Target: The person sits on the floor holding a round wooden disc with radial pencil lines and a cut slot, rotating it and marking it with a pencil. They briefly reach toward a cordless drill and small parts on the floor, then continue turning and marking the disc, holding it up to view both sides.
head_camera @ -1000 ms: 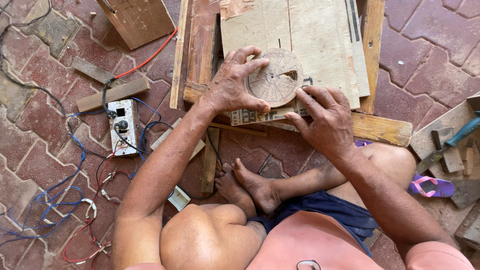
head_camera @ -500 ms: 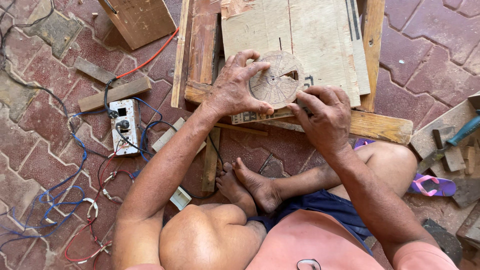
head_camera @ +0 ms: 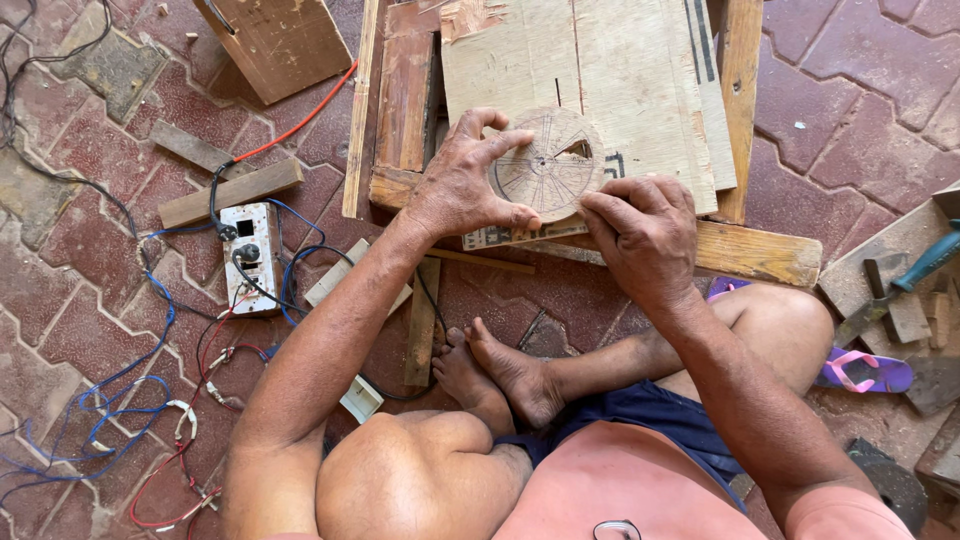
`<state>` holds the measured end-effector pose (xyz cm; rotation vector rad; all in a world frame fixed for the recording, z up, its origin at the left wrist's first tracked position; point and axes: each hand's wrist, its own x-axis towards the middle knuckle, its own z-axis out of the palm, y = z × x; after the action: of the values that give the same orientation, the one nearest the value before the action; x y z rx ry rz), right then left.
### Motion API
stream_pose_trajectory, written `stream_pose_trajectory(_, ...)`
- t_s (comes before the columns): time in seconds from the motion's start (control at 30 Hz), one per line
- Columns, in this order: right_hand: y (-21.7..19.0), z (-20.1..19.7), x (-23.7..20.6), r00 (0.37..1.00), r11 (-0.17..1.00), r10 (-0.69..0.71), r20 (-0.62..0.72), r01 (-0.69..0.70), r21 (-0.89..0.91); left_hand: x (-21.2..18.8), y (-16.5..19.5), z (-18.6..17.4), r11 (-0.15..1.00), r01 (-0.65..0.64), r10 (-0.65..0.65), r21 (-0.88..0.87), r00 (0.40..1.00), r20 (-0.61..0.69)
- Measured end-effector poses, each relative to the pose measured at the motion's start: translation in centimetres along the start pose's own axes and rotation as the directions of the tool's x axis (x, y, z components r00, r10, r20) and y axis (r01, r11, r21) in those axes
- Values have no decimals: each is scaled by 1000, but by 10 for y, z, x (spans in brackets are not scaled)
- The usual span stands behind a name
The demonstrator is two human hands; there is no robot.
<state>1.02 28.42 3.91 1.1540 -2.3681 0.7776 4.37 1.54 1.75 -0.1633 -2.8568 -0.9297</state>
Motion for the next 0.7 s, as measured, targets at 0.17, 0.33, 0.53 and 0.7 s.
stream_pose_trajectory(0.17, 1, 2, -1, 1000, 1000, 7, -2, -7, 23, -2, 0, -2, 1000, -9, 9, -28, 1000, -13)
stream_pose_trajectory(0.33, -1, 1, 0, 1000, 1000, 17, 7, -17, 15, -3, 0, -3, 996, 48, -48, -76, 999, 7)
stream_pose_trajectory(0.53, -2, 2, 0, 999, 1000, 24, 21, -24, -6, -3, 2, -2, 995, 59, -60, -76, 998, -12)
stream_pose_trajectory(0.7, 0, 1, -1, 1000, 1000, 11, 25, -11, 0, 0, 5, 2, 994, 85, -84, -62, 996, 16)
